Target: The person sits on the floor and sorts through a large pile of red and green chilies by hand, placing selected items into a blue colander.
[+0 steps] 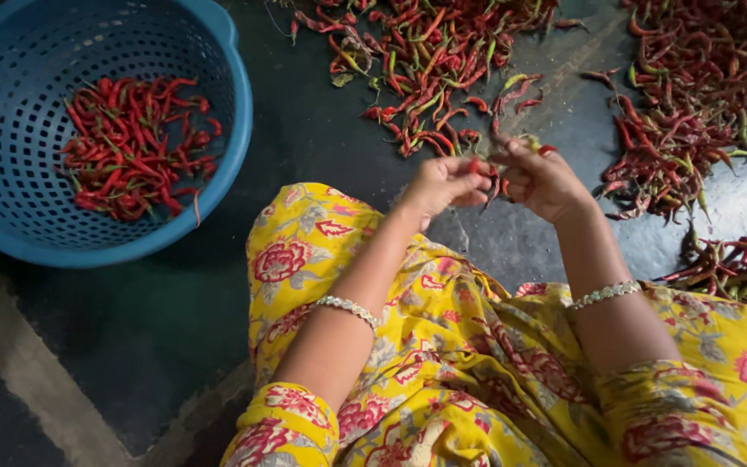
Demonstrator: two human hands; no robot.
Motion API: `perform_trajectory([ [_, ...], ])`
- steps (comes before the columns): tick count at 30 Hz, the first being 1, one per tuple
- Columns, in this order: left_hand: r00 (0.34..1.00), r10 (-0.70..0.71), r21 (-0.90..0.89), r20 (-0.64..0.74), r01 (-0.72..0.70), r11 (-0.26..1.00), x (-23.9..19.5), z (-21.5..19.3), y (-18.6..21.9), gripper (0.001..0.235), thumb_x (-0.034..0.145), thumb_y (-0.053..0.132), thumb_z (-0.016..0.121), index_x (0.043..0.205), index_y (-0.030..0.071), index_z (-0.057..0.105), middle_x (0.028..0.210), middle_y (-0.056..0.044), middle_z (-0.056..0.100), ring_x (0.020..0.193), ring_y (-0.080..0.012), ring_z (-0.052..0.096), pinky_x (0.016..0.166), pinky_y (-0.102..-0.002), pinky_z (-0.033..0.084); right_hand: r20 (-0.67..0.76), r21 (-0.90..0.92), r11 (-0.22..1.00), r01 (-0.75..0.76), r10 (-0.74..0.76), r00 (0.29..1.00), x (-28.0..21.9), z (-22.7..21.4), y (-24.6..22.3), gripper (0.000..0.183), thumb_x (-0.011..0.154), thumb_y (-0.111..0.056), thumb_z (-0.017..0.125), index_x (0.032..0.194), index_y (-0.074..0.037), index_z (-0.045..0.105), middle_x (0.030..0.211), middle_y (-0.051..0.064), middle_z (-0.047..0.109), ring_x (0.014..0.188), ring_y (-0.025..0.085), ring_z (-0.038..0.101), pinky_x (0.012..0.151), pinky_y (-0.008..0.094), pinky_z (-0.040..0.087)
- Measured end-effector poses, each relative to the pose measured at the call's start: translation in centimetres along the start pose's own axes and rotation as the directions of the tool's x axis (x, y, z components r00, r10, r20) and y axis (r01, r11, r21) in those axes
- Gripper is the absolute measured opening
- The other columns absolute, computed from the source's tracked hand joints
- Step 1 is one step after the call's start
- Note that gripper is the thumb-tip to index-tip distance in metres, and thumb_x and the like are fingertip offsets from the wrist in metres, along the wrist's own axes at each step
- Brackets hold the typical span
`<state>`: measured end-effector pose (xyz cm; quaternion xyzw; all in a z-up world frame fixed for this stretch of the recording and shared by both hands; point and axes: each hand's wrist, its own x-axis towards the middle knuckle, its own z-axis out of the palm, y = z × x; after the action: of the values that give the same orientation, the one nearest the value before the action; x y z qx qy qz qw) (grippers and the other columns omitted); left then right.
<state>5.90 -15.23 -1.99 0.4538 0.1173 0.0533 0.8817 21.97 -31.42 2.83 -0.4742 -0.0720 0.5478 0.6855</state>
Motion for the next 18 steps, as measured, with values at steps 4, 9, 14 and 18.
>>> perform_trajectory([
  [4, 0.999, -0.004, -0.274, 0.04, 0.015, 0.962, -1.2, -0.5, 3.7, 0.034, 0.103, 0.011, 0.06, 0.135, -0.001, 0.06, 0.122, -0.016, 0.072, 0.105, -0.027, 0.074, 0.094, -0.041, 0.061, -0.123, 0.144, 0.988, 0.053, -0.036, 0.992, 0.5, -2.3, -0.6, 0.032, 0.1, -0.02, 0.064, 0.131, -0.015, 0.063, 0.116, 0.001, 0.072, 0.085, 0.011, 0.063, 0.083, 0.034, 0.048],
  [9, 0.996, 0.083, -0.304, -0.032, -0.089, 0.948, -1.9, -0.7, 5.1, 0.034, 0.104, 0.01, 0.059, 0.137, 0.001, 0.057, 0.122, -0.017, 0.071, 0.104, -0.0268, 0.074, 0.093, -0.04, 0.061, 0.104, 0.405, 0.914, 0.002, -0.048, 0.993, -2.5, -0.9, -2.1, 0.064, 0.089, -0.034, 0.061, 0.145, -0.002, 0.057, 0.141, 0.014, 0.065, 0.132, 0.029, 0.06, 0.122, 0.054, 0.036],
  [14, 0.995, 0.034, -0.226, -0.09, -0.054, 0.973, -1.0, -1.2, 3.3, 0.029, 0.101, 0.013, 0.06, 0.13, 0.006, 0.059, 0.115, -0.013, 0.073, 0.102, -0.0262, 0.074, 0.09, -0.039, 0.06, 0.187, 0.274, 0.956, 0.103, -0.158, 0.969, -3.6, 1.9, -2.6, 0.076, 0.09, -0.039, 0.06, 0.155, -0.001, 0.046, 0.155, 0.016, 0.055, 0.147, 0.03, 0.05, 0.123, 0.054, 0.034],
  [18, 0.996, 0.023, -0.286, -0.089, -0.047, 0.957, -0.2, -1.6, 2.3, 0.024, 0.1, 0.016, 0.061, 0.122, 0.005, 0.062, 0.114, -0.012, 0.073, 0.104, -0.0274, 0.074, 0.093, -0.043, 0.06, 0.302, 0.272, 0.956, 0.11, -0.194, 0.933, -3.8, 2.6, -2.8, 0.075, 0.09, -0.027, 0.06, 0.157, 0.002, 0.042, 0.154, 0.018, 0.055, 0.145, 0.029, 0.053, 0.121, 0.049, 0.04],
])
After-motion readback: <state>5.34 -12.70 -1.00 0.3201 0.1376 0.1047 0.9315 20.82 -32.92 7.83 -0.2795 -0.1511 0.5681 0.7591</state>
